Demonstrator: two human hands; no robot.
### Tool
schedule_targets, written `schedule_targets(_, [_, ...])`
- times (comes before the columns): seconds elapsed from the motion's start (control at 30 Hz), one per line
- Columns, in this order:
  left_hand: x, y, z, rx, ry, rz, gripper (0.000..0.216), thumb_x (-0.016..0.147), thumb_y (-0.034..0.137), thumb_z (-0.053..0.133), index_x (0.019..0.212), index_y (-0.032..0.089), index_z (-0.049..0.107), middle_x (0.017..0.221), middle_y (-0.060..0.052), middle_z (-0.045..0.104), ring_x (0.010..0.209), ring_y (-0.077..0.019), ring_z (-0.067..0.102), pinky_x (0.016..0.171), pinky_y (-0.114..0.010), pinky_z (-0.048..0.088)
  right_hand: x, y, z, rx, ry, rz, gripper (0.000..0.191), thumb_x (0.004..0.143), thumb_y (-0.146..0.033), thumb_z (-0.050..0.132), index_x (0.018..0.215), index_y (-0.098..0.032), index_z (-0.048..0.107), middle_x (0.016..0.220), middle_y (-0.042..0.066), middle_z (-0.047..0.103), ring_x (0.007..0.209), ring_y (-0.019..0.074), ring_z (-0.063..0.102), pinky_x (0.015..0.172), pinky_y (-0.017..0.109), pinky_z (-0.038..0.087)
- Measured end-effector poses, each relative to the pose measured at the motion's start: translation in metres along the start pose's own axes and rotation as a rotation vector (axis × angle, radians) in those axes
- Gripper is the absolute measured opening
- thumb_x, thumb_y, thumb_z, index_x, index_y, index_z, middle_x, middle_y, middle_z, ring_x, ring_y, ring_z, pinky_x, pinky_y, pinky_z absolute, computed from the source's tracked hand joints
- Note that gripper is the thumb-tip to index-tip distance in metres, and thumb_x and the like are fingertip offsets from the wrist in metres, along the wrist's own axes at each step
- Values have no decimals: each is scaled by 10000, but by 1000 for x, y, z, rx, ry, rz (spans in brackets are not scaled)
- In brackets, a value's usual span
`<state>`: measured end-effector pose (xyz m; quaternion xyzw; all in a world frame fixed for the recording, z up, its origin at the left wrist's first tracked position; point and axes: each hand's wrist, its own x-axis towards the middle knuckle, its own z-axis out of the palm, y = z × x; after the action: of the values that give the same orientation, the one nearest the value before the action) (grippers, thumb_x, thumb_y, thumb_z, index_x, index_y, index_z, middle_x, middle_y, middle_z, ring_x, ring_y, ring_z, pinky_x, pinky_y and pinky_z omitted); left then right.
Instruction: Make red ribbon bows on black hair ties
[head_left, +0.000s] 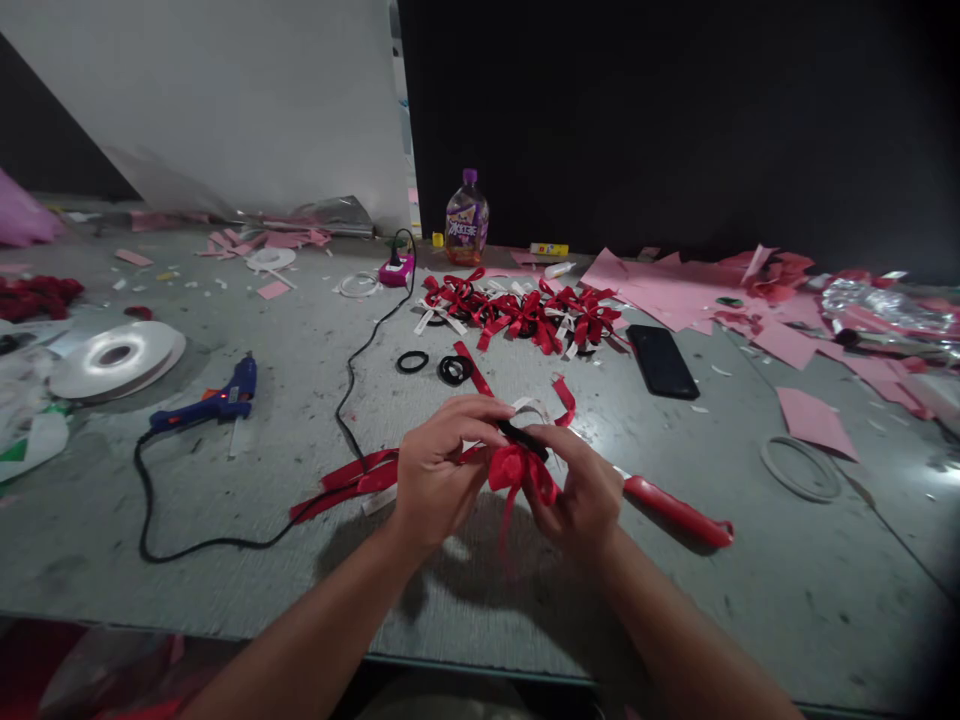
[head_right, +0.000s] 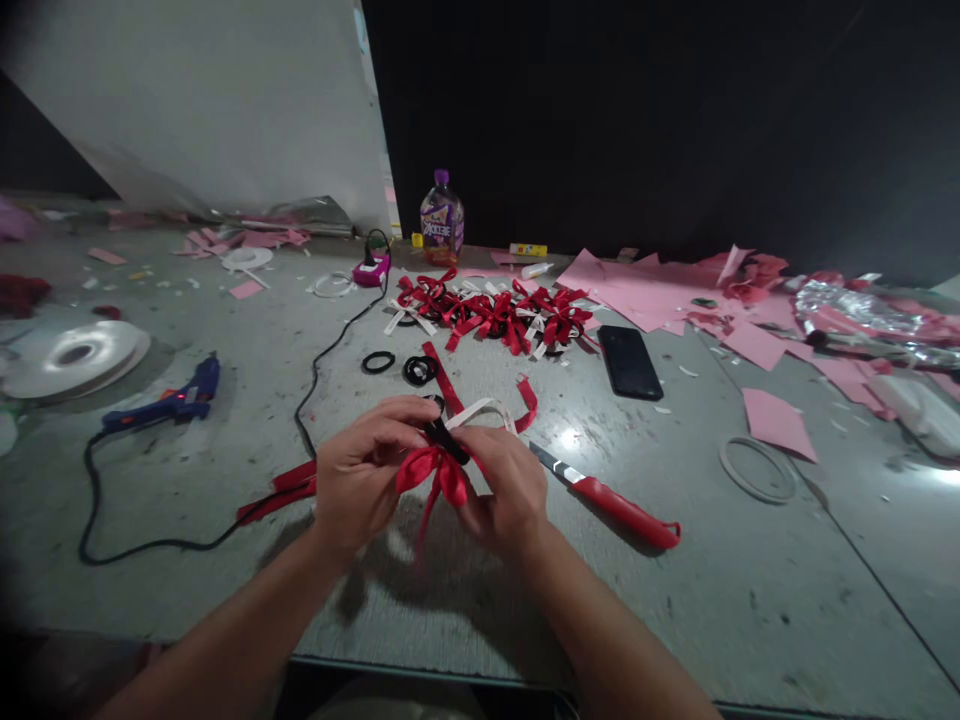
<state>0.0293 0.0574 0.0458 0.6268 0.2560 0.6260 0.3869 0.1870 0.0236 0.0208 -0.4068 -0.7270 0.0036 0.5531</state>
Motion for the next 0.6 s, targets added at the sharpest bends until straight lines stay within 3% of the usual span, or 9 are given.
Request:
schedule_targets(0.13, [0,-3,-1,9,-5,3,47,772,196,777,774,220,737,953,-72,759,972,-209,679,884,-371,548,-3,0,0,-120,32,-17,527,857,-129,590,1351,-305,537,1050,53,758,874,239,737,755,375,592])
schedule_targets(0.47, [-1,-1,1,-74,4,-66,129,766,267,790,765,191,686,941,-81,732,941,-197,665,846,-330,535,-3,1,0,-121,29,-22,526,869,-78,579,1336,-316,536,1002,21,772,811,203,749,697,325,593])
schedule_targets(0.6, [-4,-4,3,-96,51,-162,244,740,297,811,900,201,654,906,-46,692,836,-159,645,756,-267,523,-4,0,1,-96,17,17,435,887,-98,559,1267,-311,561,941,10,768,744,189,736,650,310,575])
